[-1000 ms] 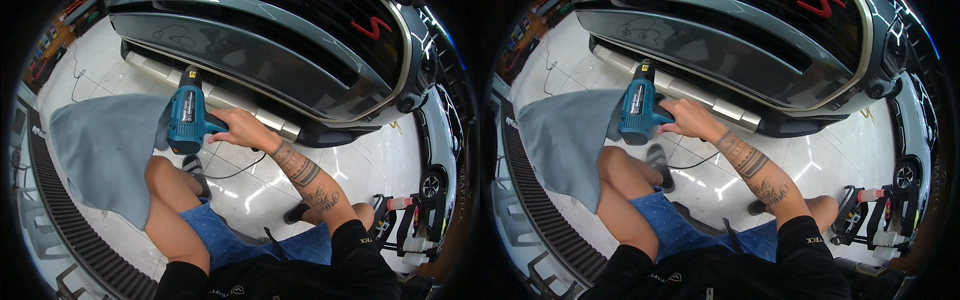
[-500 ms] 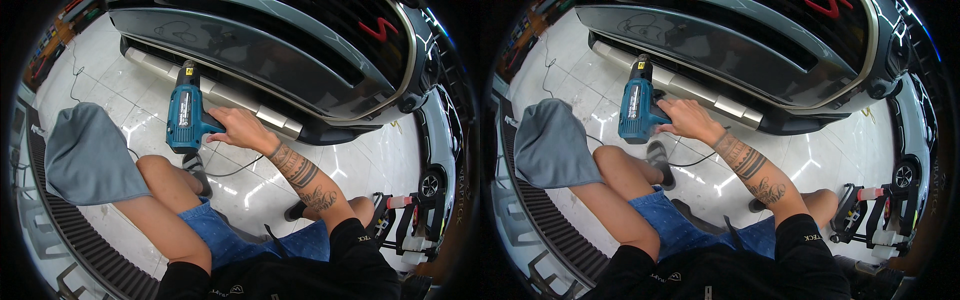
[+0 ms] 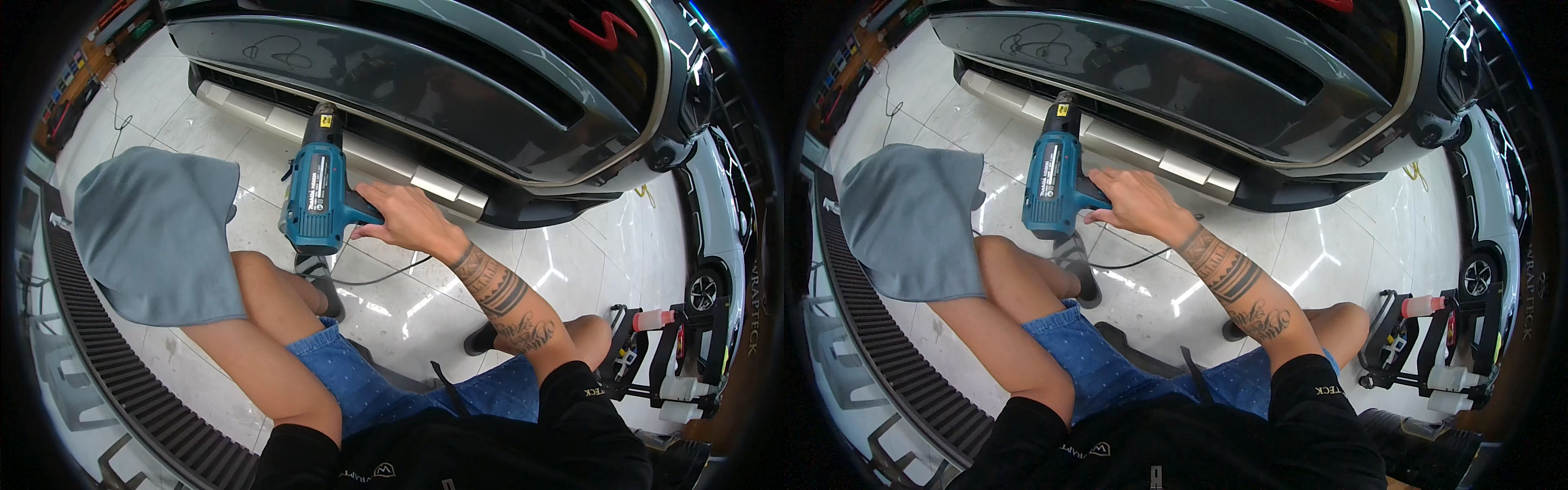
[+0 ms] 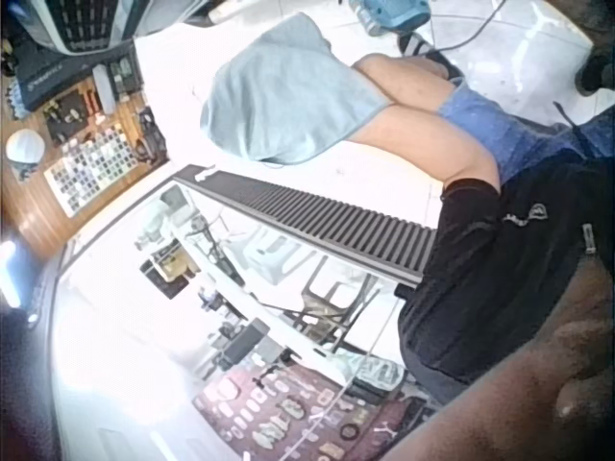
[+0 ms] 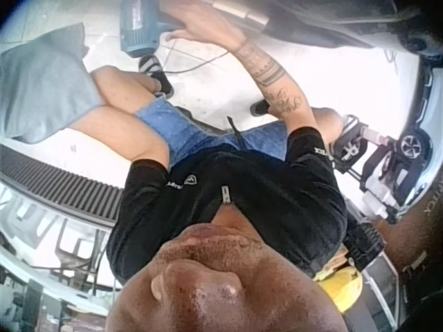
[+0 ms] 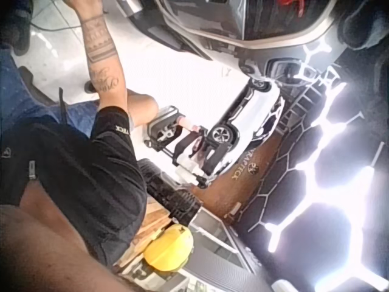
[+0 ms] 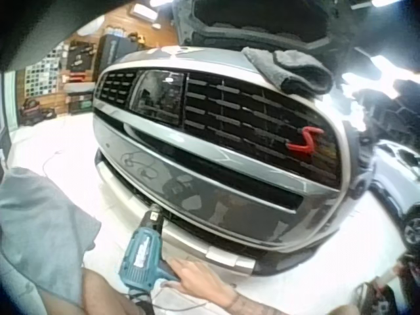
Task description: The person applies a protective film to the front bumper of a car. They use a heat gun to warm the material and a squeegee to smooth it out, ensuring it adheres properly to the contours of the bumper.
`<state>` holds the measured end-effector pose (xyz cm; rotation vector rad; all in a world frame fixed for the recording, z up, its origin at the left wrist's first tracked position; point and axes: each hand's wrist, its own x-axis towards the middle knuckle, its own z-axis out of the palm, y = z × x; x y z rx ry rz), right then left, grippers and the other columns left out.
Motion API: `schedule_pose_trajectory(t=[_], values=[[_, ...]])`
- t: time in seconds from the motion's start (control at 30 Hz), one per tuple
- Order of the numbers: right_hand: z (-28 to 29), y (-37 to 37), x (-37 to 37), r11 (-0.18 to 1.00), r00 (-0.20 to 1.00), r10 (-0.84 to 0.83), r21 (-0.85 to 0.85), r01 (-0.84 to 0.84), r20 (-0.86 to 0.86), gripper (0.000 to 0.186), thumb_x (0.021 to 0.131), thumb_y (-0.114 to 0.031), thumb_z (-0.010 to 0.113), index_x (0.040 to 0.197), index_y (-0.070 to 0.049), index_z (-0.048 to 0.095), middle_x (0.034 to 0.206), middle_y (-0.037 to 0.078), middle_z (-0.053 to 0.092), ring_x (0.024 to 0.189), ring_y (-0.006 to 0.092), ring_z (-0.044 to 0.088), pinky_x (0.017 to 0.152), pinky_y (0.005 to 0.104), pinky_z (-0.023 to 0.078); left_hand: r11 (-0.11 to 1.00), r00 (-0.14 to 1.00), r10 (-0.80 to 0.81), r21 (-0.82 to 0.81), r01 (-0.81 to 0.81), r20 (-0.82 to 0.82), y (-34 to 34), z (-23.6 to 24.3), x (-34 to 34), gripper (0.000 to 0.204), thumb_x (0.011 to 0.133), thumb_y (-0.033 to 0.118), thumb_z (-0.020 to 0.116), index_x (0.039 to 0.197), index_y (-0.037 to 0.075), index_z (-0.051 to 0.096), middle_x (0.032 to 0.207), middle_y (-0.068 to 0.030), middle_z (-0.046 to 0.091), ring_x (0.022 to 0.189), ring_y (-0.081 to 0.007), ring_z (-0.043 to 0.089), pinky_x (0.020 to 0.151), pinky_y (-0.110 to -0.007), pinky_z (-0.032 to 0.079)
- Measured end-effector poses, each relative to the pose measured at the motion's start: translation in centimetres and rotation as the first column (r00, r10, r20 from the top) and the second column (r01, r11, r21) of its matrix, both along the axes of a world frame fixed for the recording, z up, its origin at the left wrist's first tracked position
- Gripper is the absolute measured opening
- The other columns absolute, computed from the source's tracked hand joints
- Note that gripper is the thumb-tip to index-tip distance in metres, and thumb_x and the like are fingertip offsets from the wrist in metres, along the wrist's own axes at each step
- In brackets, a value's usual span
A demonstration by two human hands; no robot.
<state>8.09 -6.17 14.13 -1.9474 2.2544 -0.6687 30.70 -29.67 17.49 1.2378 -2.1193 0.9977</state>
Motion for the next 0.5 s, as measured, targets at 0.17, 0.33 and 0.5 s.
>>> schedule_pose_trajectory(t=[0.17,0.33,0.5], values=[[0.3,1.9,0.1,0.999,0.999,-0.039,0.018,0.038,0.037,0.064,0.073,-0.046,0.072,0.114,-0.001,0.054,0.091,0.017,0.063,0.079,0.0352,0.062,0.068,0.0415,0.049,0.999,0.994,-0.006,0.052,0.000,0.111,3.6,2.7,-1.1,0.035,0.080,0.027,0.058,0.110,0.008,0.061,0.117,-0.0108,0.059,0.113,-0.0281,0.052,0.101,-0.037,0.038],[-1.3,6.9,0.1,0.993,0.982,-0.118,0.034,0.115,0.149,0.051,0.074,-0.023,0.068,0.116,0.000,0.053,0.092,0.022,0.061,0.081,0.0404,0.060,0.071,0.0440,0.049,0.998,0.985,-0.047,0.056,0.038,0.168,8.6,5.1,-5.8,0.028,0.078,0.023,0.057,0.100,0.006,0.064,0.103,-0.0095,0.064,0.100,-0.0262,0.059,0.093,-0.035,0.044],[-9.8,11.4,4.5,0.955,0.876,-0.295,0.093,0.281,0.381,0.056,0.067,-0.016,0.061,0.119,0.001,0.052,0.097,0.028,0.061,0.087,0.0433,0.060,0.079,0.0451,0.049,0.930,0.918,-0.364,-0.013,0.366,-0.156,4.3,2.6,-3.7,0.022,0.083,0.018,0.056,0.098,0.003,0.063,0.103,-0.0120,0.064,0.093,-0.0236,0.061,0.086,-0.031,0.048]])
